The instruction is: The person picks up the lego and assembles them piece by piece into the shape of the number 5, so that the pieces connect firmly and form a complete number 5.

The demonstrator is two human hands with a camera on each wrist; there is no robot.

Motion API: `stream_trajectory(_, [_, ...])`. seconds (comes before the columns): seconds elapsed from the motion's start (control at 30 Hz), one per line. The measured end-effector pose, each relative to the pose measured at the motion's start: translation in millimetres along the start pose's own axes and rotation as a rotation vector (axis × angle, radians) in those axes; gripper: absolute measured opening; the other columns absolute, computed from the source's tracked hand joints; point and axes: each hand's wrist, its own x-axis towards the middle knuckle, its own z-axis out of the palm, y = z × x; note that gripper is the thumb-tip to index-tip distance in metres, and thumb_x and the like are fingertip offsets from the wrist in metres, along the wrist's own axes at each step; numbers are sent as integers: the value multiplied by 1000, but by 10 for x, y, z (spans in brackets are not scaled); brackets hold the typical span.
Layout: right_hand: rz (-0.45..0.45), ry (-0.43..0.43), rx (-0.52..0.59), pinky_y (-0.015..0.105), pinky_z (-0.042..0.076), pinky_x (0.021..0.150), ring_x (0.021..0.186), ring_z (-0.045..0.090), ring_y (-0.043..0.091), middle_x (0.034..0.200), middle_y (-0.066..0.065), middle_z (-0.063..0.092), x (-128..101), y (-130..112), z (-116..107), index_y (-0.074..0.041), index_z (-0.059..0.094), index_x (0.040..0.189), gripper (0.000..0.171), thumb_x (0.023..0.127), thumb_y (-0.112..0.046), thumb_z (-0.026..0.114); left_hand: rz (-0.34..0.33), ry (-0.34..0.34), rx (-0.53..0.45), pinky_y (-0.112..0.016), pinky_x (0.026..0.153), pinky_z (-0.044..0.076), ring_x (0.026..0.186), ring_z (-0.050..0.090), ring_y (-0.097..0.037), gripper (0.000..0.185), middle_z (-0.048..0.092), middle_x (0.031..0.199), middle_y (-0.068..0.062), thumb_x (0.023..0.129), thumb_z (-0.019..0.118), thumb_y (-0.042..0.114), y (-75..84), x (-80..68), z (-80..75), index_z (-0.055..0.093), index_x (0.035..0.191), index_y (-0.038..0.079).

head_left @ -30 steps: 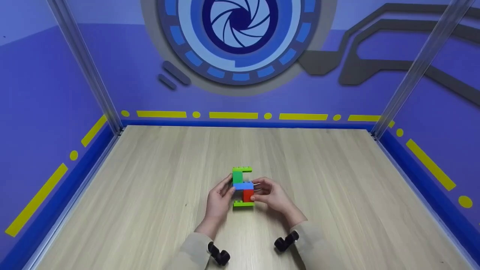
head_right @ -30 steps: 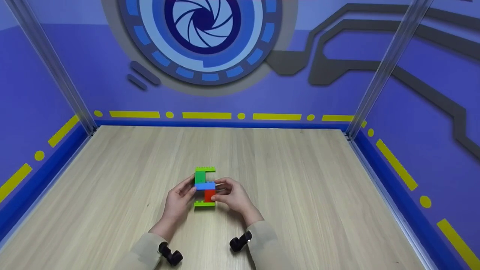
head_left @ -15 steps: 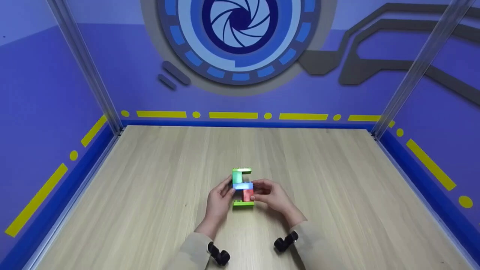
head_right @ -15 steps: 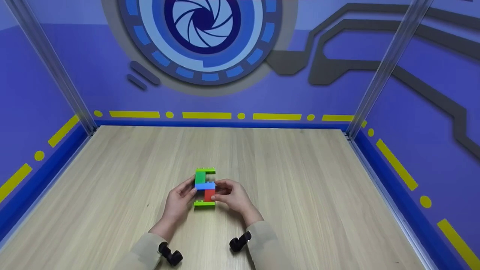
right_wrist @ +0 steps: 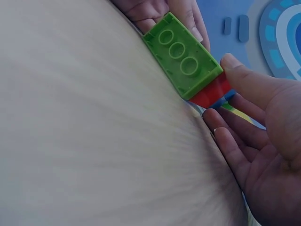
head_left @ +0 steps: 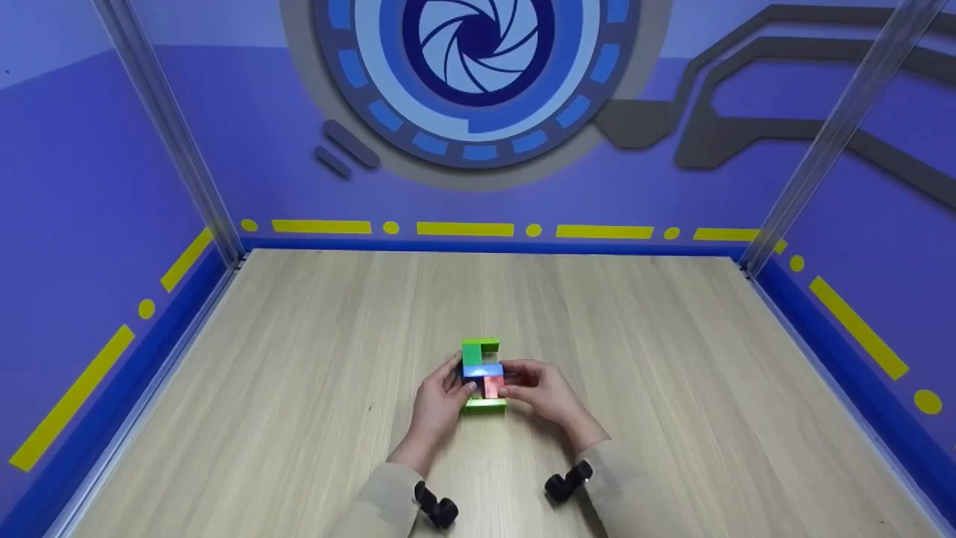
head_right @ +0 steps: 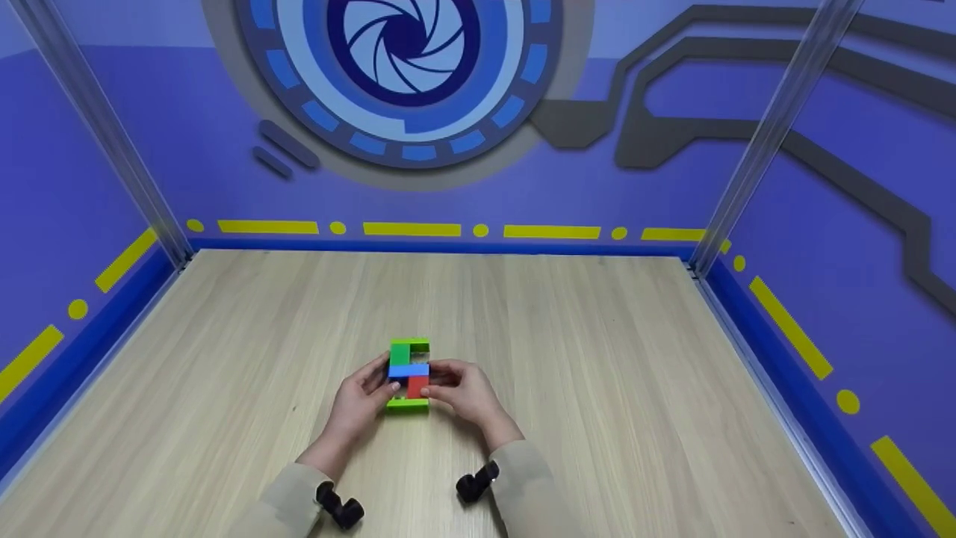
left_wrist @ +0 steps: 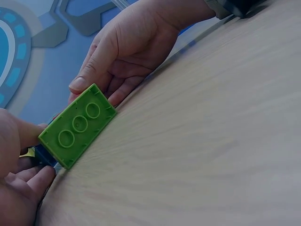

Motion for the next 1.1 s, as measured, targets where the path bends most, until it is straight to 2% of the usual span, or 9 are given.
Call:
stream_trajectory(0.2, [5,-3,-14,30,59,96,112,71,28,130,21,69,1,5,-2,1,64,135,52,90,-20,81,1,-3,58,-42,112,49,140,50,-46,63,44,154,-33,95,69,-2,8,-18,-12,41,151,-9])
stream_trajectory(0.33, [7,0,-25,28,58,96,112,71,28,130,20,70,3,6,3,1,64,135,52,90,-20,80,4,-17,52,-42,110,51,138,51,-46,63,46,153,-33,95,69,-1,-2,-22,-14,41,151,-10])
stream_trajectory(0.63, [32,7,-14,40,58,101,114,71,30,132,20,69,2,4,13,-1,64,136,51,91,-19,80,-16,-12,25,-38,105,55,136,54,-46,64,45,153,-34,95,70,0,-2,-28,-14,41,151,-9])
stream_trajectory(1.1, [19,-1,-14,36,59,99,113,71,30,131,20,69,7,23,-1,-1,64,135,52,91,-22,80,-31,-16,13,-38,106,55,137,53,-45,63,44,154,-34,96,69,1,24,-42,-12,40,152,-9])
